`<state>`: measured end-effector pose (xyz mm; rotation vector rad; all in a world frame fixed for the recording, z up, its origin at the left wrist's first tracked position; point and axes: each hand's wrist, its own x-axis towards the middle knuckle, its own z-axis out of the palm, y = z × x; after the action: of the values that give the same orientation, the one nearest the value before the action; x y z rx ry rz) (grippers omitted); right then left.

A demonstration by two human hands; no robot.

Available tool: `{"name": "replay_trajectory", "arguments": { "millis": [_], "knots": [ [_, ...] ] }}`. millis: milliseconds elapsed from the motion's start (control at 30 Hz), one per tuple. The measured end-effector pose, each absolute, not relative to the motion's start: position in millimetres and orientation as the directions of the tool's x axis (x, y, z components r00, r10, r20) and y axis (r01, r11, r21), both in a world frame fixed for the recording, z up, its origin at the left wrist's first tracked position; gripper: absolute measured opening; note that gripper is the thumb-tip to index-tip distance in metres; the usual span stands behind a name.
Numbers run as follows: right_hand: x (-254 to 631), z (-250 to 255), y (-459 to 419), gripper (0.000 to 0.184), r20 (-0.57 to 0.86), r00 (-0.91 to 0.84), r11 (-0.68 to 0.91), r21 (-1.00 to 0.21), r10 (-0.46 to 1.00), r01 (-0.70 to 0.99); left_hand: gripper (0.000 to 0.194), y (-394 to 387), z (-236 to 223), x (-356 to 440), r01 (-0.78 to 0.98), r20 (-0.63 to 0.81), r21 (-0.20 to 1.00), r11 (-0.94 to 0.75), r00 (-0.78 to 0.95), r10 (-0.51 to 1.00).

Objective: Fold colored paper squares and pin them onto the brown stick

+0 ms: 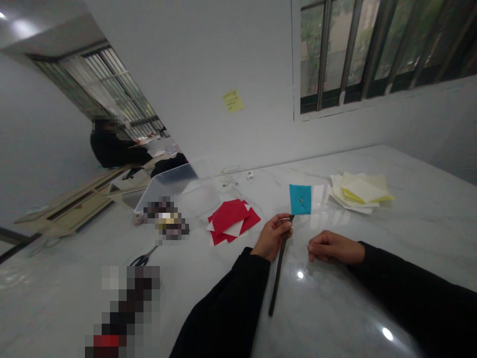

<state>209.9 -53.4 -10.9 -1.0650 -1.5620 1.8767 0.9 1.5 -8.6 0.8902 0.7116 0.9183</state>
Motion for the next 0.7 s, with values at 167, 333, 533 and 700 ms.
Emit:
{"name": "replay_trajectory", "arguments": {
  "millis": [167,333,533,700],
  "knots": [
    [214.2,-15.3,-45.2,0.043,-0.258,-0.230,-0.279,-0.958,0.938,-0.062,0.044,1.8,-11.1,0.7,-0.364,-0.143,0.873,0.324,0.443,0.885],
    [239.5,-18.7,-34.1,0.066,-0.097,0.153,-0.119,-0.983,0.983,0.138,0.045,-1.0,-14.3,2.3,-0.286,-0.126,0.916,0.283,0.464,0.877],
    [257.2,-24.5,-27.1,0.078,0.102,0.082,0.057,-0.902,0.991,0.429,0.045,-3.1,-16.4,1.9,-0.159,-0.120,0.960,0.230,0.509,0.852],
    [255.0,-29.2,-26.7,0.071,0.006,-0.017,0.013,-0.889,1.000,0.459,0.046,-2.5,-18.6,1.6,-0.222,-0.101,0.946,0.236,0.489,0.866]
  ]
}}
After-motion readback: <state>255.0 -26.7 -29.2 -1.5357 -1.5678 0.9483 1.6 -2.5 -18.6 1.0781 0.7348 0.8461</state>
